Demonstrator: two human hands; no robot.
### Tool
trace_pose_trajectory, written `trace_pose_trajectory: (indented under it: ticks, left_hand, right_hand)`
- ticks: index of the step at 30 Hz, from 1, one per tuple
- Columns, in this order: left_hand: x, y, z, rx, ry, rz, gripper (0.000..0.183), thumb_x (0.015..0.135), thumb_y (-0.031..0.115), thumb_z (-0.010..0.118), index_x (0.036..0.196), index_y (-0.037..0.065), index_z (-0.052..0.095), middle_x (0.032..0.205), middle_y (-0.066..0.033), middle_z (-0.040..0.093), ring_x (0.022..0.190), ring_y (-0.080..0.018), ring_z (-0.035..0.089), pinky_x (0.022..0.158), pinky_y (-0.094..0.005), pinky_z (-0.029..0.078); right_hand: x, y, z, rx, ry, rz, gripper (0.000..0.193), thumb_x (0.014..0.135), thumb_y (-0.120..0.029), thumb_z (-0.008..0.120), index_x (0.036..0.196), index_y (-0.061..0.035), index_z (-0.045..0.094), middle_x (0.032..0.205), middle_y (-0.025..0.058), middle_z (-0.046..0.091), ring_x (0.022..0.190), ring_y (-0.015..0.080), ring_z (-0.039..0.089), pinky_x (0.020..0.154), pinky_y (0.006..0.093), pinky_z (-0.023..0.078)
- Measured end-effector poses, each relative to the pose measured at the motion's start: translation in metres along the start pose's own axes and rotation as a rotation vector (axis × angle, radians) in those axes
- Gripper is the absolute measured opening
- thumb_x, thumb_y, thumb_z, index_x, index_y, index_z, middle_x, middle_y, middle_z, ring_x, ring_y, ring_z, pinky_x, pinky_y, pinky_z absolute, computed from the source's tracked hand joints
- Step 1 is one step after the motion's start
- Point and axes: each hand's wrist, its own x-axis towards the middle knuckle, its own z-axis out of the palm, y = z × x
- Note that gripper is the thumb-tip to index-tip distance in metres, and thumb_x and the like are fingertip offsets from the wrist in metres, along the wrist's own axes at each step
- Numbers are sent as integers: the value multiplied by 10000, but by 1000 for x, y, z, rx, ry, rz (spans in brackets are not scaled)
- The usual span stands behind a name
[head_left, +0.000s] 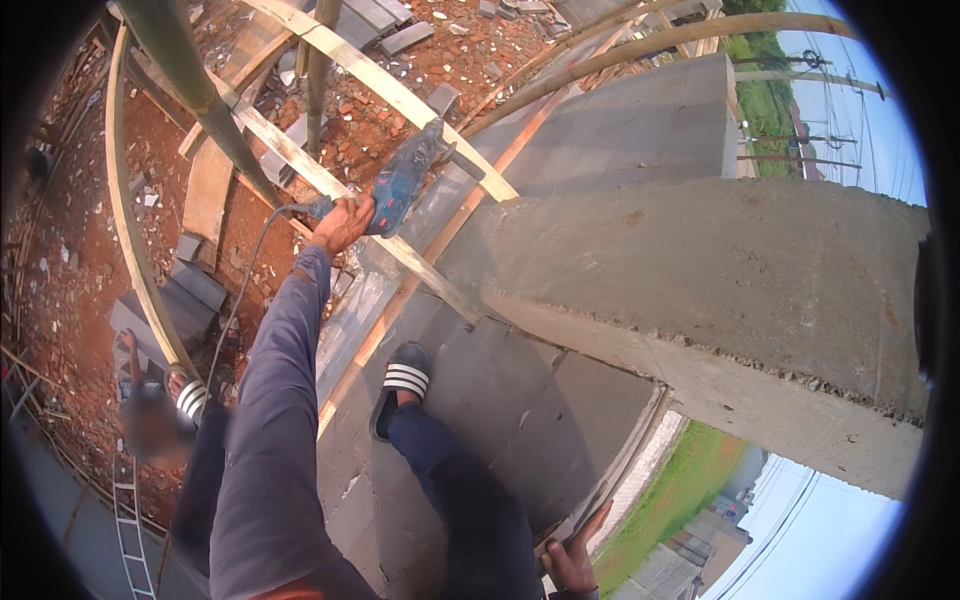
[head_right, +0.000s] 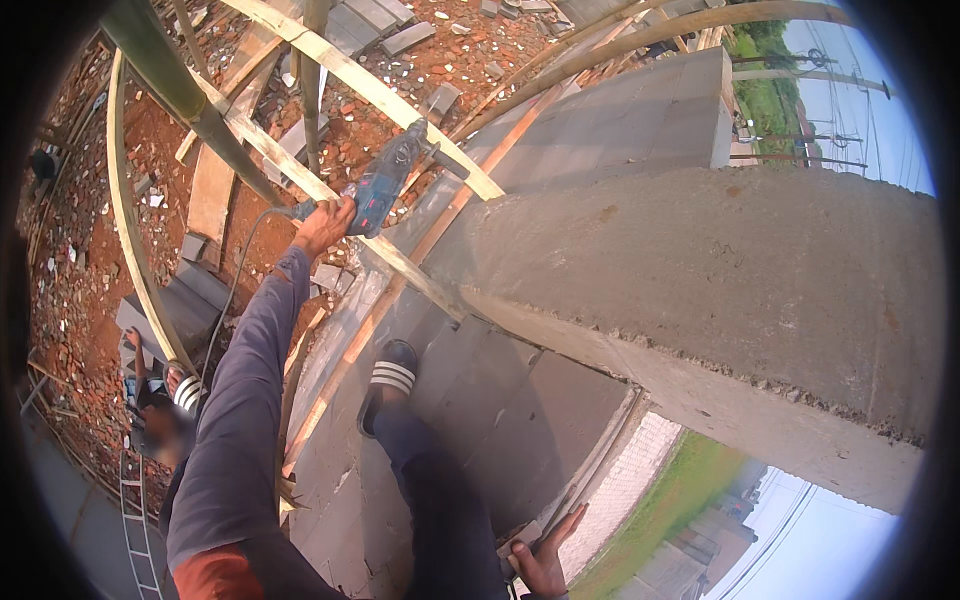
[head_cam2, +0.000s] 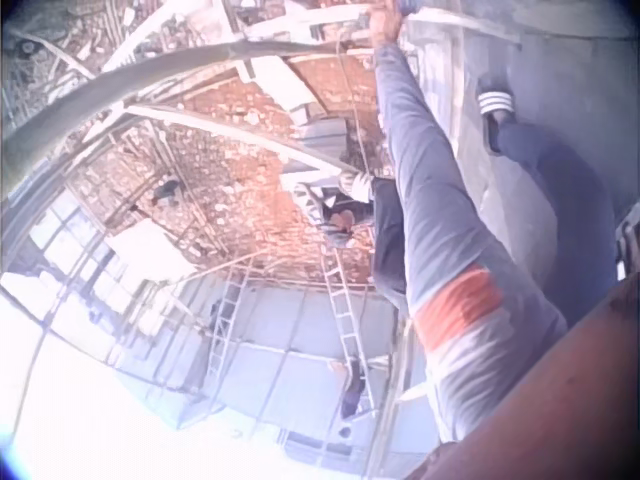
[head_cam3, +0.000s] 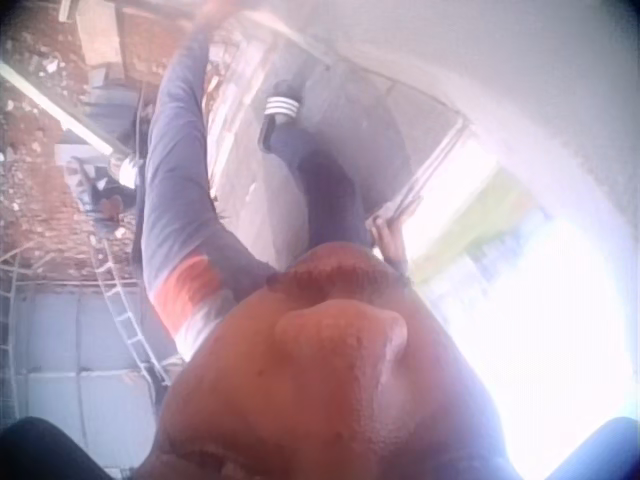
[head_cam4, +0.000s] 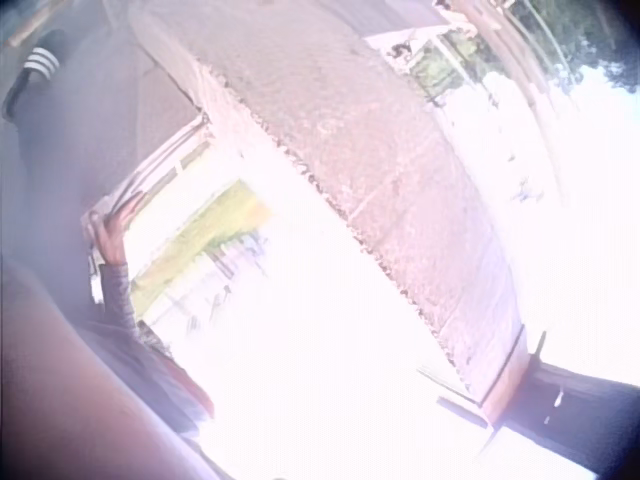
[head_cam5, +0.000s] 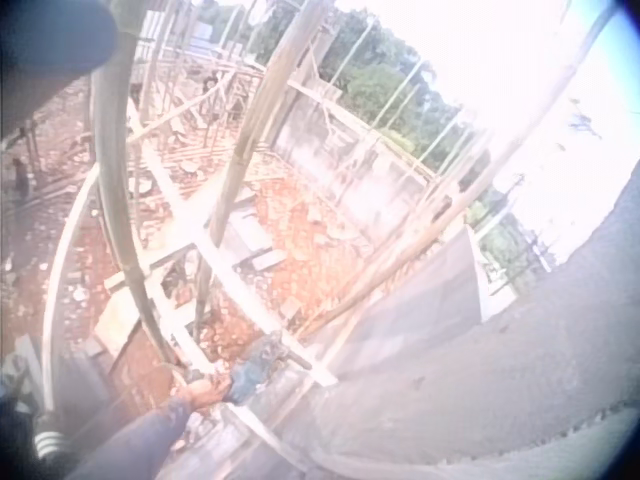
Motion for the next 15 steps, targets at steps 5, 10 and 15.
trace_pose_trajectory:
  ticks: [5,10,15]
  left_hand:
    - [-10,-15,21,-197,-165,-245,445,905,189,583,1330,119,466,1228,-65,509,1047,-232,584,897,-389,466]
    - [9,10,11,-157,-271,-350,523,916,204,569,1415,145,425,1300,-55,497,1192,-261,507,1047,-522,363]
    - [-7,-6,-2,-199,-232,-437,548,937,230,568,1453,131,412,1442,-78,435,1320,-348,428,1091,-555,338]
  right_hand:
    - [-5,16,0,61,10,110,527,969,-365,615,1314,-10,435,882,43,587,736,146,532,631,304,457]
    - [-7,52,-16,-222,155,-107,1069,916,-538,595,1544,3,-80,1394,218,97,1277,288,115,1031,385,162]
    - [17,18,-7,-417,245,-345,1148,882,-522,665,1543,24,-99,1491,276,-16,1389,371,50,1117,452,147]
